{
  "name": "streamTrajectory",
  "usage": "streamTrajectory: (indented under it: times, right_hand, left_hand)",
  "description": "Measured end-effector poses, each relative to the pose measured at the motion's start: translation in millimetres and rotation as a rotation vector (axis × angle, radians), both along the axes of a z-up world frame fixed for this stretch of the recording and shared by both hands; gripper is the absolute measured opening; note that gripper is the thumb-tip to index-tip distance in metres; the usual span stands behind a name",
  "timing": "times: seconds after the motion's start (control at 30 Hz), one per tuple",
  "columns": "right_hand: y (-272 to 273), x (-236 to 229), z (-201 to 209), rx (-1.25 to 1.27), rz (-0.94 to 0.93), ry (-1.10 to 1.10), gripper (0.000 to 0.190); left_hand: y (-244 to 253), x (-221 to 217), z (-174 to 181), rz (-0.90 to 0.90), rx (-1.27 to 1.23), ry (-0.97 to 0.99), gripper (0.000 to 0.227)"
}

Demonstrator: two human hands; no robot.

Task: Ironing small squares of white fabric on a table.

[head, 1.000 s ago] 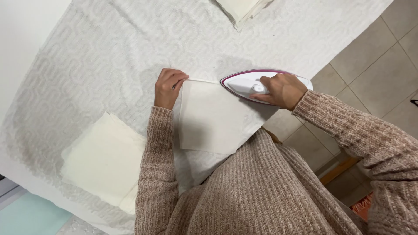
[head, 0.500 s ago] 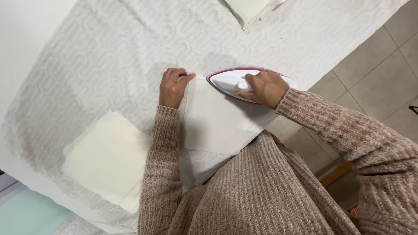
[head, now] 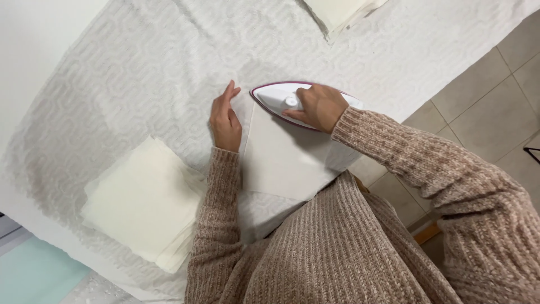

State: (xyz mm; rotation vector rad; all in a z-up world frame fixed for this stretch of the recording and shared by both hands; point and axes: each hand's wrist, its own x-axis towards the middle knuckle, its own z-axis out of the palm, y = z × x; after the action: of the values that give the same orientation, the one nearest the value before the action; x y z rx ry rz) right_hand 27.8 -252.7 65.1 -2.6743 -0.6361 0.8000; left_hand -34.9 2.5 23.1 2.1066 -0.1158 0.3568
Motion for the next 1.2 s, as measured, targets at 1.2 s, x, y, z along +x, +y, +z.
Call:
streamTrajectory:
  times: [1.2]
  right_hand:
    - [-157.9,-98.3,10.8,-0.112,-0.261,0.017,0.056]
  left_hand:
    - [-52.3,-39.2,-27.7,-0.033,0.665,0.053,0.061]
